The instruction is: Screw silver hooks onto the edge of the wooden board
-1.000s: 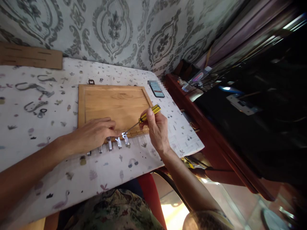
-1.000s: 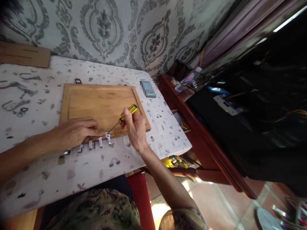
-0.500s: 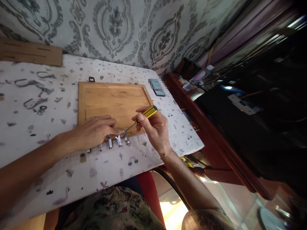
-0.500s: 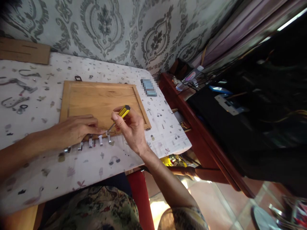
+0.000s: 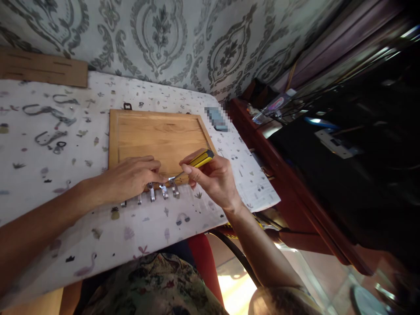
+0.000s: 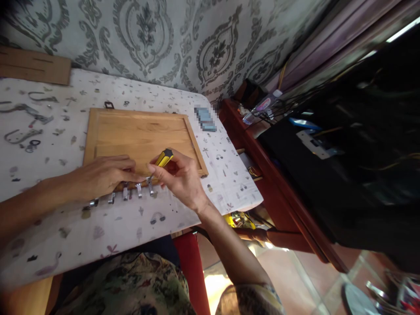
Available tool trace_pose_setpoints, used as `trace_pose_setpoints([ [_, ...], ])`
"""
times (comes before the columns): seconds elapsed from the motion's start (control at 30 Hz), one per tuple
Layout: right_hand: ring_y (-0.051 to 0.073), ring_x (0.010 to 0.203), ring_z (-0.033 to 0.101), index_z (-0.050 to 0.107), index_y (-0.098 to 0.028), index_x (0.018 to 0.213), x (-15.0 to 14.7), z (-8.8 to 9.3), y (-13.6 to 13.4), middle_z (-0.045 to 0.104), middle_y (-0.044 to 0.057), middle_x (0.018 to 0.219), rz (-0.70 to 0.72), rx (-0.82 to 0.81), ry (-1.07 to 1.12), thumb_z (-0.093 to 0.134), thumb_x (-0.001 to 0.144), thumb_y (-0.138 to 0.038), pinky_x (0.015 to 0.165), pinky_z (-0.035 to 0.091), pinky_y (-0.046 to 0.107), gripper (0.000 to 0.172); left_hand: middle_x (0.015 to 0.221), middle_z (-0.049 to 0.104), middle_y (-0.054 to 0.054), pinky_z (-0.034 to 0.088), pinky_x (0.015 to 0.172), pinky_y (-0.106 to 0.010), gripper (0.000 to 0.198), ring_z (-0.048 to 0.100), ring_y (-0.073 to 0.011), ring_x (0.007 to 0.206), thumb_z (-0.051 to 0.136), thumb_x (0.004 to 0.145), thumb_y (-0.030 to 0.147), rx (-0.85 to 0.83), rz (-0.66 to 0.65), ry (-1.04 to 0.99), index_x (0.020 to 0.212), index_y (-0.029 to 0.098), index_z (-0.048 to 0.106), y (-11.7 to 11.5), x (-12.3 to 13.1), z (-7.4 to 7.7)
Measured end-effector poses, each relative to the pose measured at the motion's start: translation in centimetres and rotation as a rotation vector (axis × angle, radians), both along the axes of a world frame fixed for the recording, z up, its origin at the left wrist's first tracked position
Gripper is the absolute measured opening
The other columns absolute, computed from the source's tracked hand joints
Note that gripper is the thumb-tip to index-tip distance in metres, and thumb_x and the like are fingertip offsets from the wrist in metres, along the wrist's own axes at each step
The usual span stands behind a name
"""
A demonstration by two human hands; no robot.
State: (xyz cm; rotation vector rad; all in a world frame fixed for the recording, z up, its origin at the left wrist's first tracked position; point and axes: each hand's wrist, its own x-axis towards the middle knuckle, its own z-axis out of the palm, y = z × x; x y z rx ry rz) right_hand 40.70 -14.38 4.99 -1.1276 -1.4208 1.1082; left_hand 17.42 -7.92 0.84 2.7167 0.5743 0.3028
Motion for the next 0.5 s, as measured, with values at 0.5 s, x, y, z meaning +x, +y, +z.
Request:
trace_pose_setpoints([
  [0.5,0.008,0.052,0.067,0.076,-0.022,0.103,0.41,-0.87,0.19,0.078,-0.001,0.088,0.001,0.029,0.094,0.083,0.087,-0.054,0.050,0.060,0.022,0.036,0.085,0.060,-0.003,0.038,0.071,-0.031,0.031,0.059,-0.0208,0.087,0.053,0.106,0.017,-0.027,-0.002,0.010,0.113,0.029,0.081,0.07,0.05,0.33],
])
